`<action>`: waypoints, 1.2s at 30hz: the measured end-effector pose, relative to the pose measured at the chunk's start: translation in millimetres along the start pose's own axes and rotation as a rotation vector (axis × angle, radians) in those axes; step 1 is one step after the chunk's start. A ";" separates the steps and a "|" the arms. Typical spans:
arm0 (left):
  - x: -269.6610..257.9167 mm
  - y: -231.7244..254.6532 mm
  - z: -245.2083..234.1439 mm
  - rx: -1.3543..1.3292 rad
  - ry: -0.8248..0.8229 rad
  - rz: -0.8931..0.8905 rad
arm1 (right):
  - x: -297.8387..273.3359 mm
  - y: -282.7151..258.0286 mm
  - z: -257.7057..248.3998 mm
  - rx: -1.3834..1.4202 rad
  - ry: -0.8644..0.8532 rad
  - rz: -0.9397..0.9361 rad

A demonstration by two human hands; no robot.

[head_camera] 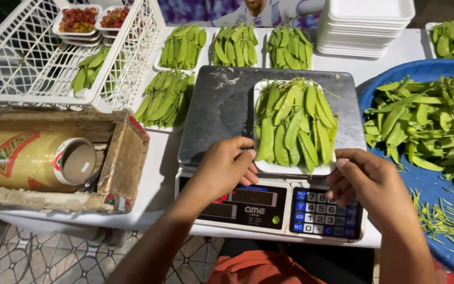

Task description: Trimming and weighing green beans into foam trays for packaging.

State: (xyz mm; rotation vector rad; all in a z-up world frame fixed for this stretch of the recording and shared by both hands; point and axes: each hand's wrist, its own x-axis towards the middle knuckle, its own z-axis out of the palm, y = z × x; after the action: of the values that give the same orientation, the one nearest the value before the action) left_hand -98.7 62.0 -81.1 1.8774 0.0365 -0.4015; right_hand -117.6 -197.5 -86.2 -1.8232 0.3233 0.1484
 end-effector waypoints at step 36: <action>26.6 -12.1 -12.3 -0.288 -0.072 -0.004 | 13.7 14.3 -7.9 0.192 -0.145 -0.091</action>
State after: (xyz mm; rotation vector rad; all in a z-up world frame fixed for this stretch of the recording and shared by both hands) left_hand -73.1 72.9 -96.4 1.5787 0.0471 -0.4418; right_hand -109.3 -210.5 -100.9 -1.6240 0.1469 0.1787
